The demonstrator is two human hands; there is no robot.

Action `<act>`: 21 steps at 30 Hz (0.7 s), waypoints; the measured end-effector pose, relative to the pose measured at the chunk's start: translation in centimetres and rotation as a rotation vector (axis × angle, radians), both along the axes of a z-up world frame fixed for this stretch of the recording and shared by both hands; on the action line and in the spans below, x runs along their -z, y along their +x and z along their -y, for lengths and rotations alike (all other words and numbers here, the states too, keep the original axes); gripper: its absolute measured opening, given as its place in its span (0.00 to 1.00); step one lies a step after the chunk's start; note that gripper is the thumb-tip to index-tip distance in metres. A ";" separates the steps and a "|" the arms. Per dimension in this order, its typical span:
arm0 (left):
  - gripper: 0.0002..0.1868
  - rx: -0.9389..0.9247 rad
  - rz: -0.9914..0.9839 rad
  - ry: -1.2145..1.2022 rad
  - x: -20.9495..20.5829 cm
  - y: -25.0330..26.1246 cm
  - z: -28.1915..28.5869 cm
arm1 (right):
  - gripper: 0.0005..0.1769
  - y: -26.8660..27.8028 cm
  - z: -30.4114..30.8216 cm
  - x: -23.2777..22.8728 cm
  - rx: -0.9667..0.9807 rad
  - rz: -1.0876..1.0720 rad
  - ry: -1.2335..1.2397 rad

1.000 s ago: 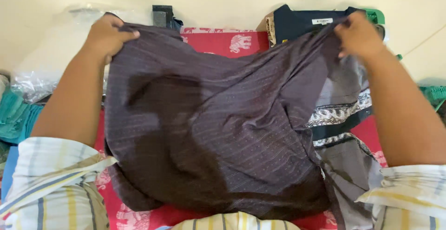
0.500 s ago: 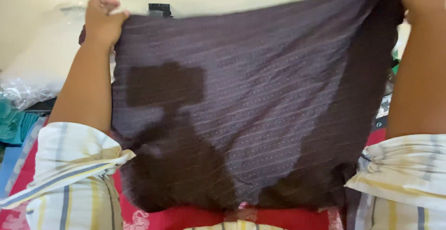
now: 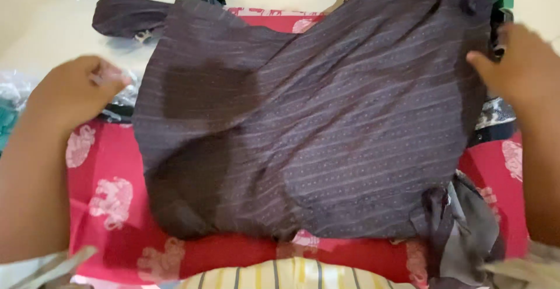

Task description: Folding a patterned garment on a flat surface in a storage area.

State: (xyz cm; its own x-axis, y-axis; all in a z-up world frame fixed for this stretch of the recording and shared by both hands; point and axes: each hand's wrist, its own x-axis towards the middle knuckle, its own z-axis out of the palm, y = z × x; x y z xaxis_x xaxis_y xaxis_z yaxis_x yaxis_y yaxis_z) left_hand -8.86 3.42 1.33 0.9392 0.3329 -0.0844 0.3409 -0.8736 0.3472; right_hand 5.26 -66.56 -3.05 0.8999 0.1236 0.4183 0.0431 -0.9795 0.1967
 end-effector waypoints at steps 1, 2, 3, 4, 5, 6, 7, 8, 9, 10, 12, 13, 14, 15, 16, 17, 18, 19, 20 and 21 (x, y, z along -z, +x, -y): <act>0.19 -0.031 -0.043 0.037 0.1 -1.5 0.0 | 0.34 -1.6 -0.3 0.2 0.016 -0.103 0.083; 0.17 -0.065 -0.091 0.073 0.3 -3.3 0.0 | 0.34 -3.2 -0.7 0.6 0.032 -0.212 0.166; 0.17 -0.072 -0.098 0.073 0.9 -3.7 -0.4 | 0.34 -4.7 -1.8 0.4 0.025 -0.219 0.164; 0.20 -0.050 -0.122 0.049 1.5 -4.3 -0.9 | 0.33 -6.2 -3.0 0.1 0.045 -0.267 0.178; 0.24 -0.028 -0.145 0.026 2.1 -4.9 -1.4 | 0.33 -7.8 -4.3 -0.3 0.064 -0.316 0.190; 0.24 -0.041 -0.145 0.023 3.1 -4.9 -1.6 | 0.33 -8.2 -3.3 0.7 0.052 -0.316 0.187; 0.21 0.041 -0.140 -0.008 4.0 -5.0 -1.8 | 0.33 -8.7 -2.4 1.7 -0.059 -0.167 0.109; 0.19 0.121 -0.135 -0.041 5.0 -5.1 -2.1 | 0.32 -9.0 -1.6 2.6 -0.171 -0.018 0.031; 0.19 0.106 -0.137 -0.045 5.4 -5.3 -1.5 | 0.32 -9.7 -1.8 3.0 -0.186 -0.021 0.029; 0.22 0.139 -0.139 -0.045 5.9 -5.4 -0.8 | 0.33 -10.5 -2.0 3.5 -0.187 0.048 -0.016; 0.25 0.164 -0.147 -0.048 6.7 -5.5 0.4 | 0.33 -11.9 -2.4 4.2 -0.197 0.111 -0.062; 0.28 0.223 -0.116 -0.132 7.0 -5.4 1.1 | 0.38 -12.4 -2.7 4.4 -0.162 0.048 -0.055; 0.31 0.285 -0.081 -0.216 7.4 -5.2 1.8 | 0.42 -13.0 -2.9 4.5 -0.123 -0.013 -0.050; 0.31 0.279 -0.085 -0.220 7.2 -5.5 2.9 | 0.42 -14.4 -4.9 3.2 -0.128 -0.018 -0.053; 0.34 0.232 -0.133 -0.282 6.8 -5.3 4.0 | 0.45 -15.6 -6.9 1.8 0.038 -0.196 0.078; 0.40 0.184 -0.181 -0.343 6.4 -5.1 5.1 | 0.48 -16.7 -8.8 0.4 0.206 -0.372 0.209; 0.40 0.183 -0.176 -0.345 6.5 -5.1 5.8 | 0.48 -16.5 -8.4 1.3 0.205 -0.368 0.207; 0.36 0.183 -0.169 -0.398 6.5 -5.0 6.5 | 0.44 -16.1 -7.9 2.2 0.218 -0.415 0.222; 0.33 0.184 -0.160 -0.449 6.4 -4.7 7.2 | 0.40 -15.6 -7.4 3.1 0.230 -0.462 0.237; 0.33 0.184 -0.154 -0.449 7.7 -4.2 7.1 | 0.40 -15.3 -6.8 4.0 0.228 -0.456 0.237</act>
State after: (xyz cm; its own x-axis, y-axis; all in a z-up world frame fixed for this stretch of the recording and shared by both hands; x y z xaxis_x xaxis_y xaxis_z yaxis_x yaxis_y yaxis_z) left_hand -13.07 -3.69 -6.35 0.9442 0.0626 -0.3234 0.2726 -0.6997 0.6604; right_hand -10.05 -59.73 -7.01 0.9891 -0.1449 -0.0266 -0.1454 -0.9892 -0.0189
